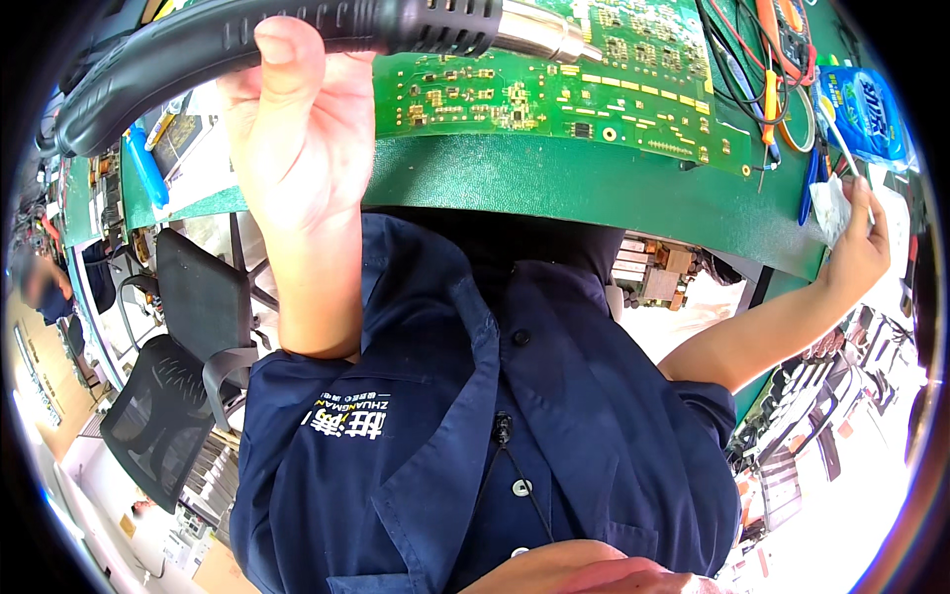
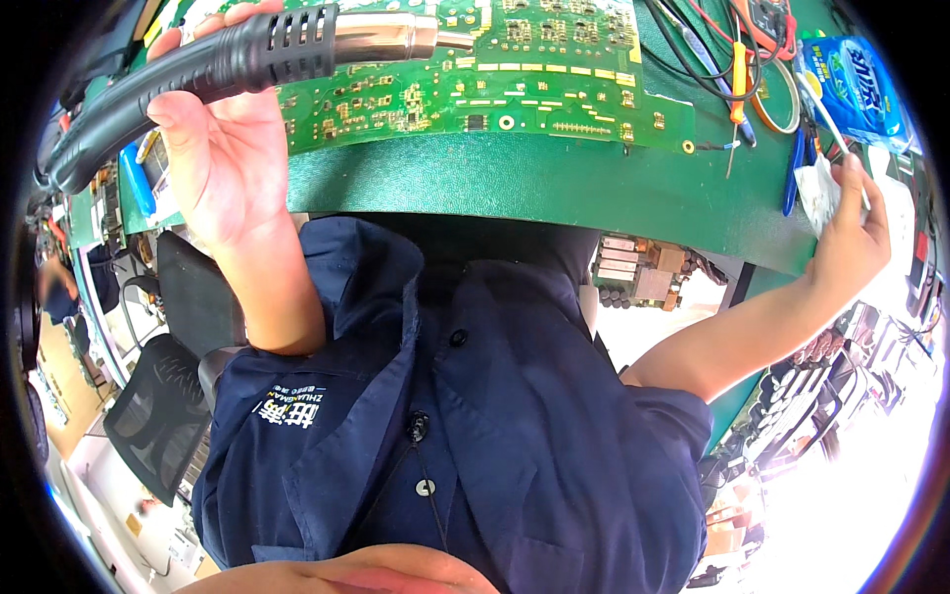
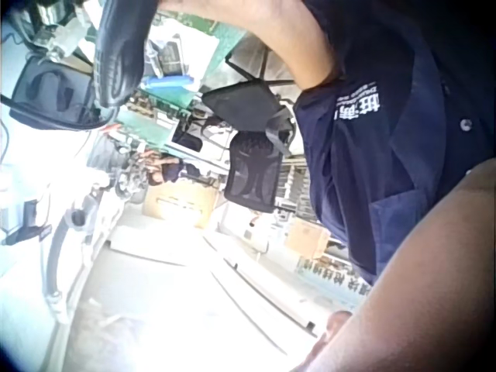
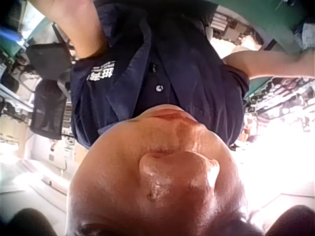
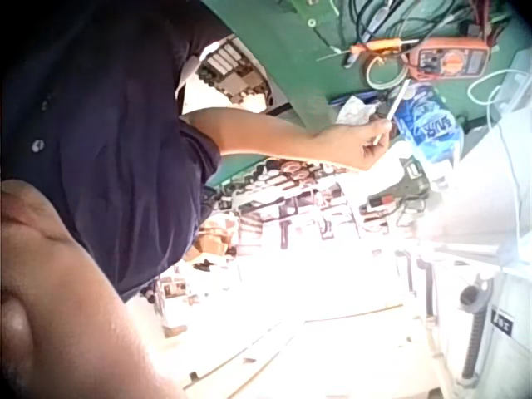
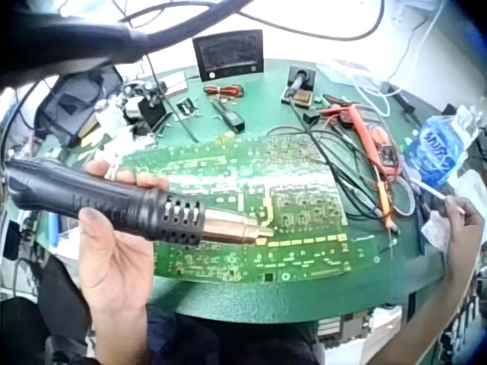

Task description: The person repairs a large circuit board by desoldering components with a manual pump and soldering iron, and then applying heat with a hot air station and using a small screwdriver to manipulate parts.

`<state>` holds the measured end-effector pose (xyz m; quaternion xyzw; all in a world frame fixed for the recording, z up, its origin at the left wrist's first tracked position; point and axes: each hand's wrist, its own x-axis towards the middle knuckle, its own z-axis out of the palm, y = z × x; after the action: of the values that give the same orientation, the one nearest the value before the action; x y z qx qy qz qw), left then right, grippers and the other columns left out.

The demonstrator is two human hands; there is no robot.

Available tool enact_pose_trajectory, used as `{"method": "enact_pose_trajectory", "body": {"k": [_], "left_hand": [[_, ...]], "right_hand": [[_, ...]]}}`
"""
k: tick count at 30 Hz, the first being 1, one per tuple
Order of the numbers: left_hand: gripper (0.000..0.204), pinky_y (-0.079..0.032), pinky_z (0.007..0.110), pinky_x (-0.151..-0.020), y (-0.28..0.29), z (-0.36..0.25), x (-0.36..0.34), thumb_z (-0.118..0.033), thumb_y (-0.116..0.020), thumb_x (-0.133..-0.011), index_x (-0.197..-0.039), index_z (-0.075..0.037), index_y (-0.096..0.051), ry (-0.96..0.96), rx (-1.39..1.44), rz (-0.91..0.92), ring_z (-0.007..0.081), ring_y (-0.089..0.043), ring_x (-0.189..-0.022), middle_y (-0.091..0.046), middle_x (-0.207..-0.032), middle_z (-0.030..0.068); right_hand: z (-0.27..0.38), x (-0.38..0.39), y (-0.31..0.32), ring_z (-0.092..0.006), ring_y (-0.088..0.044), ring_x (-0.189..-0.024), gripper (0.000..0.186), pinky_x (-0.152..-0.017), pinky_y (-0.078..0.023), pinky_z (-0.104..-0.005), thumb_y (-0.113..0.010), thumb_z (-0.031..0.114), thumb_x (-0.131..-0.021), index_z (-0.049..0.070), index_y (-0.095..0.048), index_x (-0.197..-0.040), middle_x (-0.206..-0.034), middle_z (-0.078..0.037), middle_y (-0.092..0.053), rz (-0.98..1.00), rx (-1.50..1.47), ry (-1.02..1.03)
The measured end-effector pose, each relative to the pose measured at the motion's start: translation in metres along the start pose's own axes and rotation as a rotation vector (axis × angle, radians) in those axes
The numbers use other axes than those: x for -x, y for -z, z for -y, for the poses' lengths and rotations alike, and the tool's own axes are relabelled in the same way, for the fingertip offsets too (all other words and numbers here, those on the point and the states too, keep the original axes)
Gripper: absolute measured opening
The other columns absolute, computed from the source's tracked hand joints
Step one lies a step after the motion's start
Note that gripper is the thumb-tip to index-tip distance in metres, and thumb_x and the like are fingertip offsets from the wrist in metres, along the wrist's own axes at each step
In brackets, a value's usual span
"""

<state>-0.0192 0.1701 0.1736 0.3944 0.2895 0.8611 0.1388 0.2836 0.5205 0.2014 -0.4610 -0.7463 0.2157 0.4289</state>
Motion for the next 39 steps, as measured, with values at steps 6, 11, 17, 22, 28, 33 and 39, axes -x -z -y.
{"method": "enact_pose_trajectory", "body": {"k": [6,11,17,22,28,33,39], "left_hand": [[0.055,-0.030,0.050,-0.123,0.005,0.015,-0.001,-0.032,-0.059,-0.103,-0.146,-0.007,-0.036,-0.004,0.822,-0.274,0.0290,-0.052,-0.128,-0.056,-0.132,0.0125],[0.058,-0.029,0.049,-0.123,0.019,0.000,0.000,-0.034,-0.061,-0.101,-0.146,-0.008,-0.035,0.098,0.014,-0.114,0.0288,-0.051,-0.129,-0.055,-0.131,0.0127],[0.067,-0.033,0.059,-0.121,0.029,-0.018,0.019,-0.046,-0.071,-0.089,-0.142,-0.011,-0.051,0.042,-0.131,-0.309,0.0373,-0.052,-0.132,-0.057,-0.137,0.0162],[0.067,-0.031,0.059,-0.122,0.036,-0.016,0.017,-0.050,-0.068,-0.089,-0.142,-0.011,-0.052,-0.008,-0.195,-0.301,0.0381,-0.051,-0.133,-0.056,-0.138,0.0169],[0.061,-0.032,0.049,-0.122,-0.007,0.009,-0.010,-0.039,-0.061,-0.100,-0.147,-0.008,-0.036,-0.098,-0.113,-0.048,0.0288,-0.052,-0.128,-0.055,-0.131,0.0129],[0.065,-0.033,0.053,-0.121,-0.005,-0.001,-0.011,-0.045,-0.063,-0.095,-0.145,-0.009,-0.042,-0.005,-0.154,-0.200,0.0334,-0.052,-0.131,-0.056,-0.135,0.0169],[0.074,-0.031,0.059,-0.122,0.062,-0.013,-0.002,-0.053,-0.071,-0.087,-0.143,-0.009,-0.050,0.032,0.030,-0.044,0.0390,-0.050,-0.135,-0.053,-0.142,0.0222]], "right_hand": [[0.004,-0.006,0.005,-0.0158,-0.063,-0.079,0.032,-0.077,-0.051,-0.0299,-0.079,0.021,-0.090,-0.010,-0.072,-0.097,-0.090,-0.012,-0.073,-0.387,-0.232,0.028],[0.009,-0.014,0.009,-0.0216,-0.059,-0.071,0.034,-0.066,-0.051,-0.0379,-0.058,0.023,-0.102,-0.007,-0.058,-0.086,-0.077,-0.015,-0.062,-0.717,-0.380,0.182],[0.046,0.025,0.007,-0.0167,-0.046,-0.057,0.046,-0.053,-0.036,-0.0329,-0.046,0.035,-0.106,0.004,-0.048,-0.072,-0.061,-0.007,-0.047,-0.349,-0.929,0.144],[0.087,0.072,-0.034,-0.0137,-0.041,-0.049,0.048,-0.048,-0.034,-0.0315,-0.047,0.036,-0.105,0.005,-0.048,-0.068,-0.057,-0.010,-0.049,0.221,-0.897,0.271],[0.124,0.088,-0.080,-0.0159,-0.057,-0.050,0.055,-0.046,-0.037,-0.0241,-0.050,0.040,-0.106,-0.005,-0.063,-0.078,-0.069,-0.017,-0.066,0.338,-0.658,0.441],[0.119,0.083,-0.078,-0.0152,-0.062,-0.056,0.056,-0.050,-0.042,-0.0240,-0.061,0.047,-0.101,-0.006,-0.070,-0.088,-0.078,-0.014,-0.069,0.536,-0.619,0.413],[0.113,0.077,-0.082,-0.0163,-0.060,-0.056,0.045,-0.052,-0.041,-0.0238,-0.084,0.035,-0.083,-0.006,-0.066,-0.091,-0.073,-0.013,-0.064,0.655,-0.710,0.335]]}}
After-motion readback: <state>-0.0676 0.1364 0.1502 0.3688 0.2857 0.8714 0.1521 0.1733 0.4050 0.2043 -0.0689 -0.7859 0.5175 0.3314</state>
